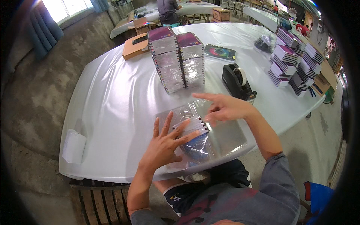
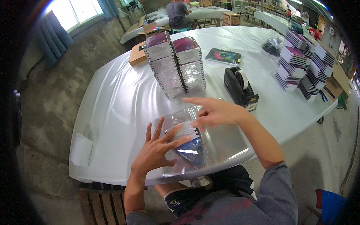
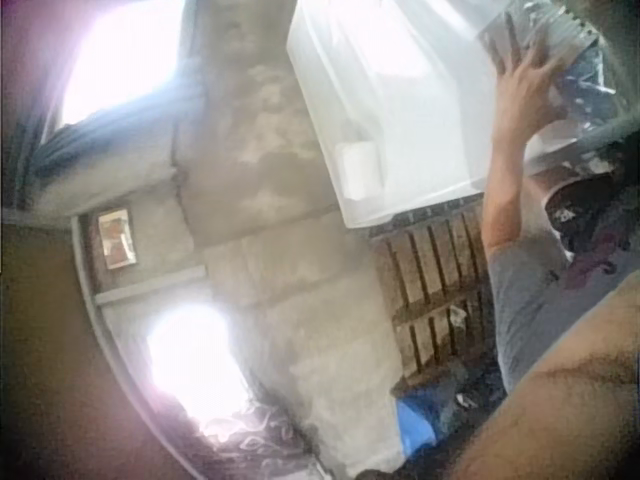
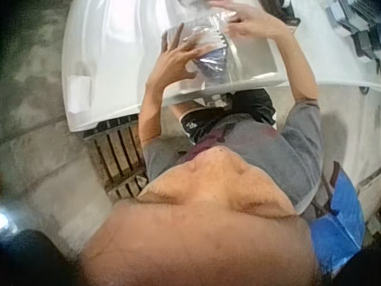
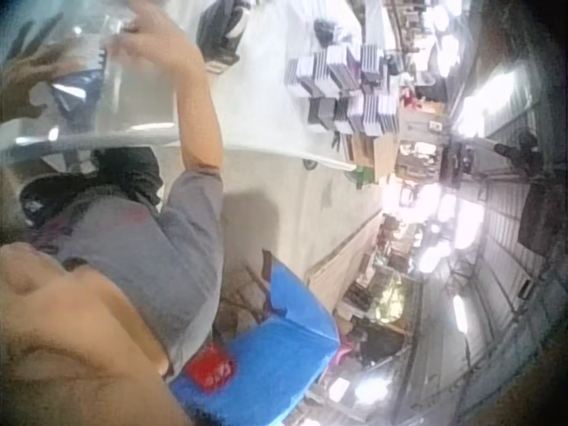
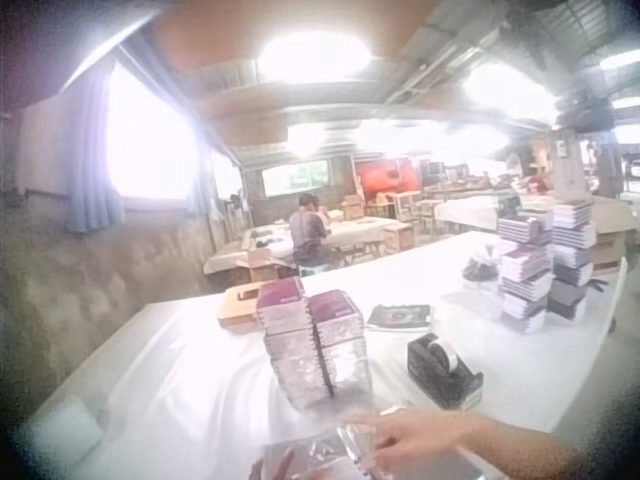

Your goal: The person wraps spiral-bound notebooks in clear plastic bags using a tape dispenser. They place each notebook into a bag, fold the plastic around it, and seal the package with tape before stacking the finished items.

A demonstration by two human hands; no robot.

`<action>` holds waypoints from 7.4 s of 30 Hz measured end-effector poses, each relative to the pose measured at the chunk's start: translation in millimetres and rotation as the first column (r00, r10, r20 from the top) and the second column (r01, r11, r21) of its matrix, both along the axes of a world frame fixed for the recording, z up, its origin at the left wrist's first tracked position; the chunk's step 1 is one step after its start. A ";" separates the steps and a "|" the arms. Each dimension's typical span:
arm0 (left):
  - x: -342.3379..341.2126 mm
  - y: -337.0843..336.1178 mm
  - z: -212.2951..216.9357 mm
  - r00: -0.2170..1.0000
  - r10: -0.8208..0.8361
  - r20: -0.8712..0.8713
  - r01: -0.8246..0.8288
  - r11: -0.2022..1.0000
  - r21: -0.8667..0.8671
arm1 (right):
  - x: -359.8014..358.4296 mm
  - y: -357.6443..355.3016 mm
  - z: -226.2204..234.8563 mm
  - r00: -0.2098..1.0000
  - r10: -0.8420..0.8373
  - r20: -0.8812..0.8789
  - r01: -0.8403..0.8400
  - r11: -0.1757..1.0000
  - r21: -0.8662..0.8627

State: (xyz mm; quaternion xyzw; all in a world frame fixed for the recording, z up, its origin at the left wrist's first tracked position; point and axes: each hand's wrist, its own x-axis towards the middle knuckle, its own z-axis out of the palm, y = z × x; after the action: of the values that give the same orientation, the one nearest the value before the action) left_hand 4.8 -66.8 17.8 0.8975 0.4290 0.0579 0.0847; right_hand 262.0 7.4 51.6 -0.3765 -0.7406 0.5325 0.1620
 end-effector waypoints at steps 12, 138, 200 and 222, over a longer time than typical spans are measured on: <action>1.3 2.0 -2.3 0.999 0.031 -0.027 -0.032 0.999 -0.005 | -28.1 12.6 18.1 0.732 -0.108 0.673 -0.277 0.855 0.439; 26.1 -17.9 -25.7 0.892 0.121 0.436 -0.252 0.933 0.257 | 111.6 -54.3 -122.4 0.444 -0.859 -0.255 0.861 0.331 0.386; 70.0 24.9 -23.8 0.805 -0.342 0.485 0.019 0.832 0.555 | 33.6 -30.8 -70.5 0.374 -0.680 -0.631 0.337 0.733 -0.590; -9.1 78.3 -120.4 0.690 0.704 0.164 -0.674 0.709 -0.208 | -1.6 254.8 21.7 0.586 -0.666 -0.462 0.713 0.695 -0.097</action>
State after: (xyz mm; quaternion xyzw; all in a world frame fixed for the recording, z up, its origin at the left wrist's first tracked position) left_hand -4.2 11.5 -102.6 0.6495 0.7245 0.1614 0.1647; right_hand 260.4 262.2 73.4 -0.4869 -0.5001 0.4640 0.5455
